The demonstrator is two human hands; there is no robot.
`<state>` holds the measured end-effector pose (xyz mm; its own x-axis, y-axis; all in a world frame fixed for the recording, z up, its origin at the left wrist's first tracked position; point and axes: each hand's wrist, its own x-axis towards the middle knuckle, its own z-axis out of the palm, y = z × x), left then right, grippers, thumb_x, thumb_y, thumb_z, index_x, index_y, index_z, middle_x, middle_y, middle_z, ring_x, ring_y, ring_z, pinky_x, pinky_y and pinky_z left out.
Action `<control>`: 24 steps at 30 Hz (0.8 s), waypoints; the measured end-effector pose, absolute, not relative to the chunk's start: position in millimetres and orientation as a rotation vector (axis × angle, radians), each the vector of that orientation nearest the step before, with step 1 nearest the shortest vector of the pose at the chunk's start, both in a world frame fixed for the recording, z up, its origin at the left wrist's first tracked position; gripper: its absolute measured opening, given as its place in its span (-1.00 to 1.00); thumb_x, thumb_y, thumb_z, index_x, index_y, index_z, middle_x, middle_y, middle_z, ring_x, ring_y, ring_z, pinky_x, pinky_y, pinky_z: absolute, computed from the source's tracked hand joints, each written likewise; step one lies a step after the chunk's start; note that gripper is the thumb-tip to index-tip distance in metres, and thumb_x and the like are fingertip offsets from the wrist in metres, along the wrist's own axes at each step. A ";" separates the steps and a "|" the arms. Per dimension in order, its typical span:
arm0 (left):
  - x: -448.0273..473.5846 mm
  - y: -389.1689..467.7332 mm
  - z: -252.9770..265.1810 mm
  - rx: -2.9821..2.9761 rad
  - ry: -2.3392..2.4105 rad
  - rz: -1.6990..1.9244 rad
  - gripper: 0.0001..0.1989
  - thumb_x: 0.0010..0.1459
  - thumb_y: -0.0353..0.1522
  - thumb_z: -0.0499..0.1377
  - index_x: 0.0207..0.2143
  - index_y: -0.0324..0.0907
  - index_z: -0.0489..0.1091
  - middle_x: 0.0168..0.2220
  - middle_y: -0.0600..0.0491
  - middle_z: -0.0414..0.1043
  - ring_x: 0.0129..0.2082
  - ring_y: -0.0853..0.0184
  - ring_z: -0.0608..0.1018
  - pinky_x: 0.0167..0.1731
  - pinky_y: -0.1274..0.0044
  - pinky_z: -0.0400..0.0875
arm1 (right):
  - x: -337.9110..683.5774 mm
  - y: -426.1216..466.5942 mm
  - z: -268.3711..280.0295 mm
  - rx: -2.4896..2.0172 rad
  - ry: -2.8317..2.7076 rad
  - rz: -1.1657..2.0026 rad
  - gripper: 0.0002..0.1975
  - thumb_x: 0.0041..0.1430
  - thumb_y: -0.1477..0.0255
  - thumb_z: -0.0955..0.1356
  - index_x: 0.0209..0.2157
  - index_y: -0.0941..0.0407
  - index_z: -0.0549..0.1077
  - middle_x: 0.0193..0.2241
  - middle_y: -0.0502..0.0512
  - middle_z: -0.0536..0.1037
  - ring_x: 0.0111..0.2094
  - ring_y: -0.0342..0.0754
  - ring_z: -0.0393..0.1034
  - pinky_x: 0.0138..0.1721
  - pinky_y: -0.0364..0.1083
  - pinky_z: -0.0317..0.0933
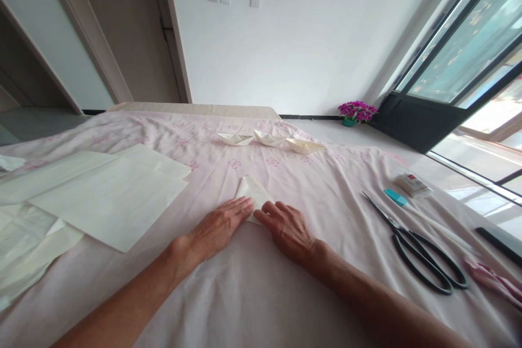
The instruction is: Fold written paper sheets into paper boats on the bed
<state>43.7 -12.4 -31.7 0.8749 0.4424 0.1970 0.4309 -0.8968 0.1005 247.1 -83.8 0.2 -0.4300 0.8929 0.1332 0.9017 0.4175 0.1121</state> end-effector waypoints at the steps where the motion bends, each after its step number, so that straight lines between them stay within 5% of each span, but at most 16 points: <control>1: 43.5 -11.8 -32.4 2.983 0.687 0.336 -0.41 0.18 -0.64 -0.16 0.25 -0.21 0.08 0.29 -0.02 0.06 0.29 0.39 0.08 0.27 0.44 0.02 | 247.4 -87.2 1.0 -1.600 -2.650 -0.292 -0.74 0.30 0.49 0.19 -0.03 0.00 0.34 -0.23 0.07 0.44 -0.31 -0.05 0.26 -0.37 -0.10 0.09; 8: 43.9 -11.7 -33.6 2.954 0.692 0.365 -0.41 0.18 -0.63 -0.16 0.24 -0.14 0.08 0.29 0.03 0.07 0.29 0.41 0.09 0.27 0.44 0.04 | 246.7 -101.3 3.9 -1.549 -2.725 -0.382 -0.71 0.28 0.53 0.19 0.00 0.05 0.33 -0.25 0.10 0.46 -0.31 -0.01 0.26 -0.35 -0.05 0.12; 16: 44.6 -16.1 -29.3 2.965 0.682 0.404 -0.29 0.00 -0.72 -0.14 0.22 -0.23 0.14 0.26 -0.05 0.12 0.28 0.37 0.12 0.24 0.41 0.12 | 279.3 -129.9 7.9 -1.575 -2.676 -0.100 -0.61 0.27 0.57 0.17 0.09 0.01 0.30 -0.04 0.12 0.44 0.00 0.03 0.24 0.07 0.06 0.05; 22: 48.1 -19.9 -30.6 2.889 0.755 0.439 -0.28 -0.03 -0.74 -0.15 0.18 -0.20 0.21 0.25 -0.02 0.16 0.26 0.39 0.17 0.23 0.41 0.13 | 298.7 -119.6 24.0 -1.796 -2.367 0.164 -0.56 0.14 0.66 0.16 -0.16 -0.01 0.52 -0.12 0.04 0.52 -0.10 -0.06 0.34 -0.07 -0.05 0.14; 24: 48.4 -20.9 -32.7 2.870 0.779 0.464 -0.30 0.01 -0.73 -0.15 0.18 -0.18 0.21 0.24 -0.01 0.17 0.26 0.39 0.17 0.24 0.40 0.13 | 292.7 -95.8 27.7 -1.894 -2.168 0.179 -0.56 0.15 0.64 0.15 -0.09 0.01 0.50 -0.10 0.04 0.51 -0.09 -0.07 0.34 -0.11 -0.09 0.16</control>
